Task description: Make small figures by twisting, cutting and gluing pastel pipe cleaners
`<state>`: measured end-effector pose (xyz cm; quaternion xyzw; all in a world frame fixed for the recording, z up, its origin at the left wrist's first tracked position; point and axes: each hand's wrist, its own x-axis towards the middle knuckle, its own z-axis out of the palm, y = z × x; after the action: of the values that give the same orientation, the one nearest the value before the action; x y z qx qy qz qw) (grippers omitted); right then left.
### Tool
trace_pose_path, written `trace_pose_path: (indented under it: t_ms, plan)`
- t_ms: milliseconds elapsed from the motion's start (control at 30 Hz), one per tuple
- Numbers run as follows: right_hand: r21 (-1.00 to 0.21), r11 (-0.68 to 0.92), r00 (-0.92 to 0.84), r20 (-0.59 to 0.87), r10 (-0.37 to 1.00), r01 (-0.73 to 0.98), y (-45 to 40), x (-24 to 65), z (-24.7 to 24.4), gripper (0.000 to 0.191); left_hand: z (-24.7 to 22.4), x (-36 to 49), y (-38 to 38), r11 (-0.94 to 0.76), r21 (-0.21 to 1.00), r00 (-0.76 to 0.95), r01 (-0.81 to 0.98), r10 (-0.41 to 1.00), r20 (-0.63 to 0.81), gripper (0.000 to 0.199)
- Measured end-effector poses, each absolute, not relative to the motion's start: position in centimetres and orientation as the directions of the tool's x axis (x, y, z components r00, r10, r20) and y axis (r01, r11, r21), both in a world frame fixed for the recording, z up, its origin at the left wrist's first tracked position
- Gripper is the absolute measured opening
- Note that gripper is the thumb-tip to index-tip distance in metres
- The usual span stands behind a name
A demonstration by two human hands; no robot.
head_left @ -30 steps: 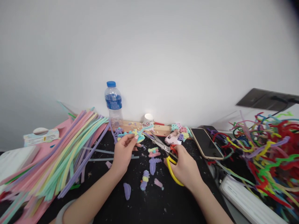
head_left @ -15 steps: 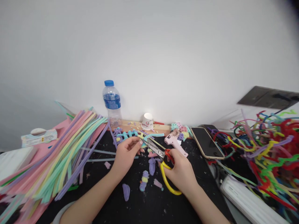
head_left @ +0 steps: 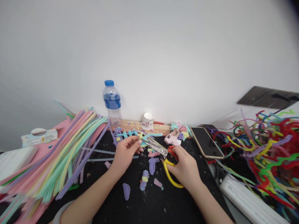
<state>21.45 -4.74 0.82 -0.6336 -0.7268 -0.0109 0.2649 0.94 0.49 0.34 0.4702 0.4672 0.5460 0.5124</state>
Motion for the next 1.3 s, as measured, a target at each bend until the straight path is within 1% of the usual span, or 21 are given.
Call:
trace_pose_path:
  t_ms: [100, 267, 600, 900, 1033, 1300]
  plan:
    - [-0.328, 0.209, -0.066, 0.397, 0.915, 0.921, -4.73, 21.44, 0.85, 0.017, 0.56, 0.97, 0.39, -0.035, 0.994, -0.008, -0.101, 0.999, 0.035, 0.021]
    - [-0.312, 0.227, -0.08, 0.421, 0.903, 0.923, -4.75, 21.48, 0.95, 0.015, 1.03, 1.04, 0.14, -0.029, 0.998, 0.089, -0.047, 0.995, 0.033, 0.017]
    - [-0.275, 0.23, -0.1, 0.418, 0.903, 0.934, -4.62, 21.74, 0.98, 0.016, 0.65, 0.87, 0.3, -0.021, 0.999, 0.176, -0.041, 0.984, 0.028, 0.014]
    - [-0.27, 0.237, -0.114, 0.403, 0.908, 0.933, -4.58, 22.01, 0.86, 0.019, 1.04, 0.96, 0.18, 0.006, 0.997, 0.187, -0.072, 0.982, 0.008, 0.015]
    - [-0.27, 0.247, -0.126, 0.398, 0.909, 0.931, -4.56, 22.06, 0.99, 0.017, 1.0, 0.94, 0.18, 0.02, 0.994, 0.185, -0.107, 0.983, 0.0, 0.016]
    - [-0.294, 0.281, -0.16, 0.375, 0.913, 0.914, -4.48, 22.35, 0.94, 0.017, 0.9, 0.88, 0.23, 0.036, 0.993, 0.197, -0.115, 0.98, -0.013, 0.017]
